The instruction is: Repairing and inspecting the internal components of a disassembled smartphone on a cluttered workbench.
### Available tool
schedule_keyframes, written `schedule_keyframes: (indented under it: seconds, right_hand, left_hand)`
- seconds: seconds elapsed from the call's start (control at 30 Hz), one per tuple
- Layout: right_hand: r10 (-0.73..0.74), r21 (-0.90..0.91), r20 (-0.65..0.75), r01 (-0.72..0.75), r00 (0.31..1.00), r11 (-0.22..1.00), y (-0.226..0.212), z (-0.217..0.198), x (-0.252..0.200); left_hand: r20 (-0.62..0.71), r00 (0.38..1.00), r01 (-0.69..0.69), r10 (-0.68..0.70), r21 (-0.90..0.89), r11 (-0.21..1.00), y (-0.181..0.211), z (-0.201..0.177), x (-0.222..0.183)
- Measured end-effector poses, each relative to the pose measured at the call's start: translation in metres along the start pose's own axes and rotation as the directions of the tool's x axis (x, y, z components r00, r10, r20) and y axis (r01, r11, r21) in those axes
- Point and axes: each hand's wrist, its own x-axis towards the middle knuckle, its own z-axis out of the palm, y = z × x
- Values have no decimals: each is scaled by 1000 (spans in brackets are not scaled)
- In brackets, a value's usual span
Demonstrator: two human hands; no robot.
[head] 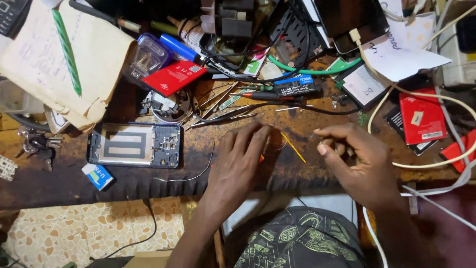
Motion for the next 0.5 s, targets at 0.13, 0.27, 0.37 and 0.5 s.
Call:
schedule_keyframes:
  seconds: [0.13, 0.27, 0.37, 0.5]
  right_hand:
    - [-65, -17, 6, 65, 998, 998, 4, 3, -1]
    - [-132, -68, 57, 136, 990, 988, 2, 3, 4]
    - [-122, -112, 103, 133, 987, 985, 2, 4, 7]
    - [95, -171, 235, -55, 967, 984, 7, 6, 14]
  left_hand:
    - [1, 1000, 12, -12, -42, 999, 0, 0, 1]
    - [-138, 990, -42, 25, -123, 992, -1, 0, -1]
    - [-196, 981, -45, 1, -221, 974, 2, -4, -3]
    - [-242, 970, -29, -39, -271, 962, 4, -7, -4]
